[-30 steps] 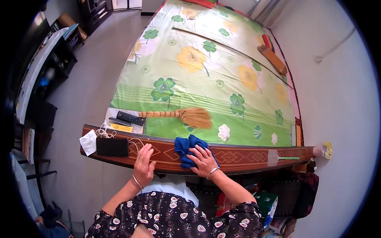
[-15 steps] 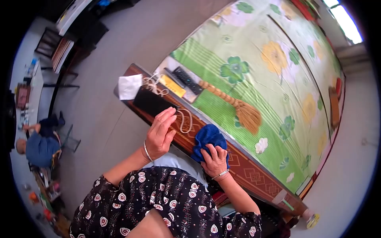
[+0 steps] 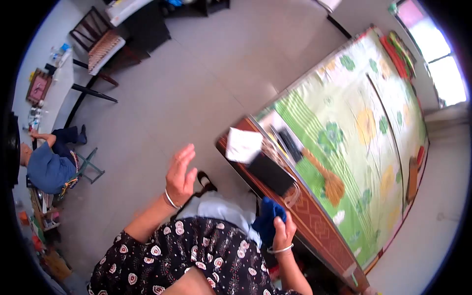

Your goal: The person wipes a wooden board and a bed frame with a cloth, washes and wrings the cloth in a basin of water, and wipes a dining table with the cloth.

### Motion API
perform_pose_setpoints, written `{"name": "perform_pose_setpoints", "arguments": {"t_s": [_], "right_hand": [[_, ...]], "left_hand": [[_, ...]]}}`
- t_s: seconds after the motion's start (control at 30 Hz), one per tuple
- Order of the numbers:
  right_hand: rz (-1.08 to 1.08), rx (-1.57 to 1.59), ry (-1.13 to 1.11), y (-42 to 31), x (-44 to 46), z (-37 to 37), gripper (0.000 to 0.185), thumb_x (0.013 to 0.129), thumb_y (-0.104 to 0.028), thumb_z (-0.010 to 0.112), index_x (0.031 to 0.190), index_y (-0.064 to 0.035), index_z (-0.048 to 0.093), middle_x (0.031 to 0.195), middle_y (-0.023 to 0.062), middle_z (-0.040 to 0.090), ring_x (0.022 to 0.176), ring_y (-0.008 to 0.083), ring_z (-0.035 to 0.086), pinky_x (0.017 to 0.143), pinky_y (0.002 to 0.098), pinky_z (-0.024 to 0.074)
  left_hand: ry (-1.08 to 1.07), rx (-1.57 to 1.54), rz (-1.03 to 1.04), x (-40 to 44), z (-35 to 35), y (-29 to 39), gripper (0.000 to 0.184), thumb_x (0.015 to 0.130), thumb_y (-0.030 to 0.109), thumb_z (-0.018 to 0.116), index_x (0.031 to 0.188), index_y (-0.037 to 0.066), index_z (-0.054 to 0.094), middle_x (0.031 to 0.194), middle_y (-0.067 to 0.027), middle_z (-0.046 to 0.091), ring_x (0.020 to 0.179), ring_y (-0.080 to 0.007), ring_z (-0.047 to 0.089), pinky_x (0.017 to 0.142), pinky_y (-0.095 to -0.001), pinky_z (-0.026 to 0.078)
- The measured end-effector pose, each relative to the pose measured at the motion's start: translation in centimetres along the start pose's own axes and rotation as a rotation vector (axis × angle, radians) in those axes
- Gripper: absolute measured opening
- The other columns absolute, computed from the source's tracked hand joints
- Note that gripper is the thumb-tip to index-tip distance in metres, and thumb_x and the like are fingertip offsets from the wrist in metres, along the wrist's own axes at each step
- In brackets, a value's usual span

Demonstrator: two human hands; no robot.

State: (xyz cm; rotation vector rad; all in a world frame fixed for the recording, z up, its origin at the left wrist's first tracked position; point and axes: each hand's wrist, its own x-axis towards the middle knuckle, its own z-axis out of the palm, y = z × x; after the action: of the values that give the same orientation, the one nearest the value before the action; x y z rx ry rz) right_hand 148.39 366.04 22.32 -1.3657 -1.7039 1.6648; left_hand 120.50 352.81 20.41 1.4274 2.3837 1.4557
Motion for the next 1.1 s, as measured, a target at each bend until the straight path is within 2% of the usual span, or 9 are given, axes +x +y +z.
{"name": "perform_pose_setpoints", "arguments": {"t_s": [0.07,0.17,0.2,0.27,0.37,0.47,0.6,0.73,1.1], "right_hand": [[0.065,0.218,-0.139,-0.5,0.8,4.9,0.031,0.083,-0.018,0.05,0.104,0.0033,0.059,0.086,-0.0002,0.059,0.076,0.0101,0.052,0.071,0.0254,0.0426],[0.125,0.383,-0.331,-1.5,2.1,11.5,0.04,0.085,-0.016,0.049,0.118,0.0058,0.053,0.113,0.0113,0.061,0.103,0.0182,0.059,0.093,0.0286,0.0427],[0.281,0.5,-0.313,-3.4,2.7,13.6,0.039,0.086,-0.017,0.047,0.117,0.0058,0.053,0.112,0.0125,0.062,0.104,0.0199,0.058,0.094,0.0295,0.0424],[0.316,0.591,-0.36,-4.9,4.2,16.6,0.04,0.087,-0.018,0.045,0.118,0.0061,0.052,0.113,0.0132,0.061,0.104,0.0209,0.058,0.095,0.0304,0.0422],[0.218,0.65,-0.492,-3.9,7.4,18.1,0.043,0.088,-0.021,0.041,0.121,0.0059,0.049,0.123,0.0142,0.056,0.114,0.0249,0.053,0.1,0.0355,0.0396],[0.265,1.003,-0.416,-7.3,9.6,20.5,0.056,0.09,-0.038,0.046,0.13,0.0007,0.043,0.13,0.0164,0.05,0.121,0.0295,0.047,0.106,0.0448,0.0315],[0.191,0.961,-0.559,-8.4,13.6,23.0,0.067,0.084,-0.042,0.058,0.134,-0.0007,0.039,0.133,0.0165,0.047,0.122,0.0319,0.045,0.106,0.0452,0.0314],[0.219,0.953,-0.601,-10.5,17.3,25.8,0.071,0.077,-0.03,0.068,0.133,0.0017,0.038,0.131,0.018,0.048,0.121,0.0324,0.046,0.105,0.0452,0.0333],[0.174,0.93,-0.529,-17.0,26.2,34.5,0.061,0.077,-0.016,0.061,0.131,0.002,0.039,0.124,0.0196,0.053,0.111,0.0347,0.054,0.096,0.0467,0.0433]], "left_hand": [[0.022,0.029,-0.01,0.1,-3.0,-2.5,0.033,0.078,-0.002,0.055,0.111,-0.007,0.053,0.121,-0.0216,0.053,0.113,-0.037,0.051,0.096,-0.0414,0.042],[0.089,-0.003,-0.089,0.7,-6.6,-4.9,0.033,0.079,0.0,0.055,0.111,-0.005,0.053,0.121,-0.02,0.053,0.111,-0.0363,0.052,0.095,-0.0406,0.042],[0.122,-0.016,-0.116,0.9,-7.4,-5.7,0.033,0.079,0.0,0.056,0.111,-0.005,0.053,0.12,-0.0199,0.054,0.111,-0.0363,0.052,0.095,-0.0404,0.042],[0.177,-0.055,-0.167,1.4,-8.3,-6.8,0.032,0.08,0.0,0.056,0.112,-0.005,0.053,0.119,-0.0195,0.054,0.11,-0.0362,0.052,0.095,-0.04,0.043],[0.19,-0.073,-0.203,2.2,-8.2,-8.8,0.033,0.08,0.001,0.057,0.113,-0.004,0.053,0.12,-0.0193,0.054,0.109,-0.0355,0.053,0.093,-0.0386,0.044],[0.172,-0.081,-0.186,4.5,-8.5,-10.2,0.034,0.079,0.0,0.057,0.113,-0.003,0.053,0.12,-0.0191,0.054,0.109,-0.0346,0.054,0.092,-0.0379,0.044],[0.173,-0.062,-0.189,8.3,-9.1,-12.0,0.034,0.079,-0.001,0.057,0.113,-0.003,0.053,0.119,-0.0185,0.056,0.109,-0.0334,0.055,0.092,-0.0372,0.045],[0.187,-0.048,-0.234,11.3,-9.3,-14.6,0.034,0.078,-0.001,0.058,0.112,-0.003,0.053,0.117,-0.0192,0.056,0.106,-0.0345,0.055,0.09,-0.0375,0.046],[0.098,-0.05,-0.263,19.0,-11.1,-25.4,0.031,0.079,0.002,0.058,0.109,-0.001,0.055,0.113,-0.0182,0.059,0.103,-0.0347,0.056,0.089,-0.0383,0.046]]}}
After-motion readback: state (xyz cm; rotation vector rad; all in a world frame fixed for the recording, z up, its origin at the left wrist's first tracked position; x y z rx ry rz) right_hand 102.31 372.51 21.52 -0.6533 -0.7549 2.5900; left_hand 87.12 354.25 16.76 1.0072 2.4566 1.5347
